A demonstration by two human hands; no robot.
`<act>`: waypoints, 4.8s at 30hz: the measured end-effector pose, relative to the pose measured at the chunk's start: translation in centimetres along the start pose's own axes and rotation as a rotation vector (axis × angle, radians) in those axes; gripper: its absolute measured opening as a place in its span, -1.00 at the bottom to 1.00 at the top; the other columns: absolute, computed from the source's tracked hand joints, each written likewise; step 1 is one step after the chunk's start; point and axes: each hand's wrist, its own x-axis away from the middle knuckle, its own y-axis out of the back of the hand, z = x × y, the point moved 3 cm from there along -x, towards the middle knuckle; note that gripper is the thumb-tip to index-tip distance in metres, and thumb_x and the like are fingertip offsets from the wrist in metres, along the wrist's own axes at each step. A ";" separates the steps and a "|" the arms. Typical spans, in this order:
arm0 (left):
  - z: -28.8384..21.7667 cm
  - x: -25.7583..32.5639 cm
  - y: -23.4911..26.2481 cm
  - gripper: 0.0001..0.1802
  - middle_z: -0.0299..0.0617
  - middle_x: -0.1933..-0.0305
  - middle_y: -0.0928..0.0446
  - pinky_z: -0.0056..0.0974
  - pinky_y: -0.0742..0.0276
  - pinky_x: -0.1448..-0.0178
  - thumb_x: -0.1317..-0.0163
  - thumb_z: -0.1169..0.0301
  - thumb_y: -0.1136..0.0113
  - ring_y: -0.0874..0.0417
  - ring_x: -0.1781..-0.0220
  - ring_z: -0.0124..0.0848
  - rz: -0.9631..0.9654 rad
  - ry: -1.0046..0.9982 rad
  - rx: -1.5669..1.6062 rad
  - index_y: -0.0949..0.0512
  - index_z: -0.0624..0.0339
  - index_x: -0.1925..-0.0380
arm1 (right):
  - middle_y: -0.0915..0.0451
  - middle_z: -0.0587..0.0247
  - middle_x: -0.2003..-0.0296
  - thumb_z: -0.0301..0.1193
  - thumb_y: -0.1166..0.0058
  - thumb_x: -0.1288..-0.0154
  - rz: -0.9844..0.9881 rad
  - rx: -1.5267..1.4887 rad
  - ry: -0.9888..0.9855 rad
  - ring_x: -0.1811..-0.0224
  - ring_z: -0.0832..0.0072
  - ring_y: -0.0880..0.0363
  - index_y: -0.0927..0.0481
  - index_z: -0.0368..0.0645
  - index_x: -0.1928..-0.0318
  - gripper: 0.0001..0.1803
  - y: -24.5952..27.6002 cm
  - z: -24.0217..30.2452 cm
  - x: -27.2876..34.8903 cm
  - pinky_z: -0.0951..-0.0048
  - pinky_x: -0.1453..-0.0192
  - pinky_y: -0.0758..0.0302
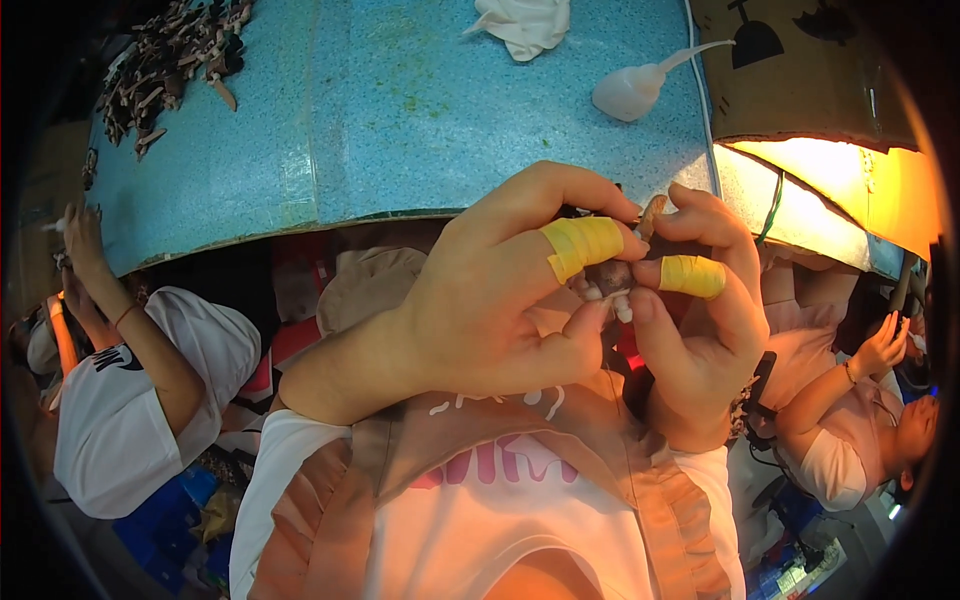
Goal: The person assembles toy figurines by picking up figurine components, applying glue to them with a squeeze bottle, and attaching the pieces onto the figurine bodies by hand.
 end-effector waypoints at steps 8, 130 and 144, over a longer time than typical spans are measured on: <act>0.6 0.0 -0.1 -0.58 0.02 0.13 -0.44 -0.31 -0.51 0.17 0.31 0.60 -0.13 -0.55 0.22 -0.26 -0.027 0.004 -0.034 -0.50 0.32 0.28 | -0.50 0.09 0.29 -0.60 -0.19 0.24 0.030 0.042 -0.137 0.17 0.20 -0.46 -0.52 -0.26 0.46 -0.80 -0.5 0.0 -0.3 0.17 -0.05 -0.37; 3.7 -3.1 13.0 -0.61 0.00 0.15 -0.51 -0.42 -0.48 0.33 -0.17 0.34 -0.07 -0.58 0.28 -0.41 -0.210 0.660 0.714 -0.34 0.29 0.03 | -0.48 0.09 0.22 -0.57 0.02 -0.15 -0.295 -0.332 -0.299 0.22 0.46 -0.46 -0.19 -0.28 -0.12 -0.50 -1.7 -3.9 -1.4 0.47 0.07 -0.37; 1.0 -0.5 1.0 -0.63 -0.14 0.13 -0.43 -0.39 -0.40 0.01 -0.08 0.62 -0.15 -0.52 0.12 -0.40 -0.233 0.359 0.636 -0.39 0.26 0.07 | -0.33 0.39 0.42 -0.25 -0.08 -0.08 -0.406 -0.466 0.261 0.41 0.49 -0.14 -0.36 -0.07 0.08 -0.61 0.3 1.4 2.7 0.38 0.20 -0.08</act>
